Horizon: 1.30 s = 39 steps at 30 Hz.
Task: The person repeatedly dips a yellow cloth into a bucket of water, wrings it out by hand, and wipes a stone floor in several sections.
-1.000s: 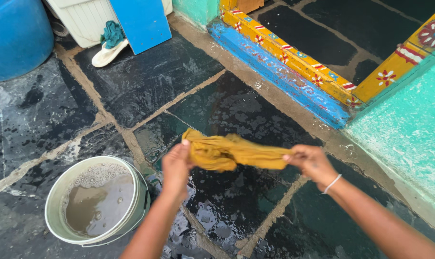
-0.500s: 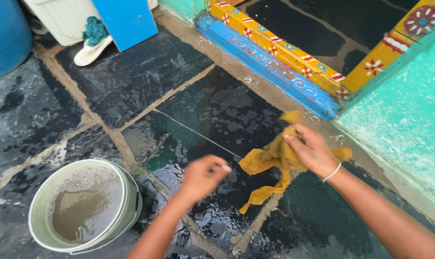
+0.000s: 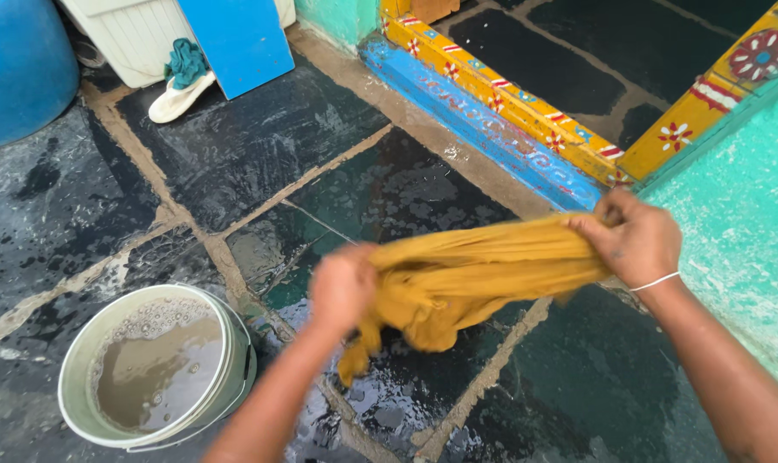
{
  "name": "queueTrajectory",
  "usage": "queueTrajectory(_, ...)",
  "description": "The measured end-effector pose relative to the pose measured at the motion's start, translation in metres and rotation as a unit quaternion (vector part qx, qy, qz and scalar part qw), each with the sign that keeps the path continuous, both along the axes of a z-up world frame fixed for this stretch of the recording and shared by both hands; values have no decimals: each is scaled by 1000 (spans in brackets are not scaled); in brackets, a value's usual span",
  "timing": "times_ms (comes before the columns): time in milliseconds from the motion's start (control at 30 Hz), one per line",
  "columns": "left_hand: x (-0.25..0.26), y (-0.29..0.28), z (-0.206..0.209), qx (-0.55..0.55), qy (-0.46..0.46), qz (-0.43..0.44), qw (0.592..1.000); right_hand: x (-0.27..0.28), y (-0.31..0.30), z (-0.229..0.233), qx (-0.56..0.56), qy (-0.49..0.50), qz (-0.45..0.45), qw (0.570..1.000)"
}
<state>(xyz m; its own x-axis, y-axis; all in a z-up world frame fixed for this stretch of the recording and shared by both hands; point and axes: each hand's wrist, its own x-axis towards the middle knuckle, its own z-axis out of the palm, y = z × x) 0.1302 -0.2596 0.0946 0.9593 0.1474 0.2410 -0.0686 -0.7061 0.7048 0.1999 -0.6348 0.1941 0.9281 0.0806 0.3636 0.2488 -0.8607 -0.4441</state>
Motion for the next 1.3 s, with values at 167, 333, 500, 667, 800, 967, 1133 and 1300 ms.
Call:
queueTrajectory(167,7,45,82,-11,-96,83,992,9,-30,-23,-111,165,79,977)
queueTrajectory(333,-12,72,131,160,-287,82,941,11,-71,32,-160,-157,90,970)
queueTrajectory(500,-19,76,64,209,-127,-58,968,6,-65,25,32,106,100,989)
queueTrajectory(667,-23,111,47,79,59,-102,990,-1,-70,-23,-187,253,77,946)
queueTrajectory(800,-14,129,81,-146,49,-88,984,-1,-108,12,46,131,87,986)
queueTrajectory(967,-14,122,71,-417,139,-184,879,0,-110,37,182,131,283,932)
queueTrajectory(1133,-14,100,73,-57,160,-32,985,-4,-41,-15,67,147,83,983)
queueTrajectory(1300,-22,6,78,-177,10,-243,954,-40,71,-8,136,87,378,911)
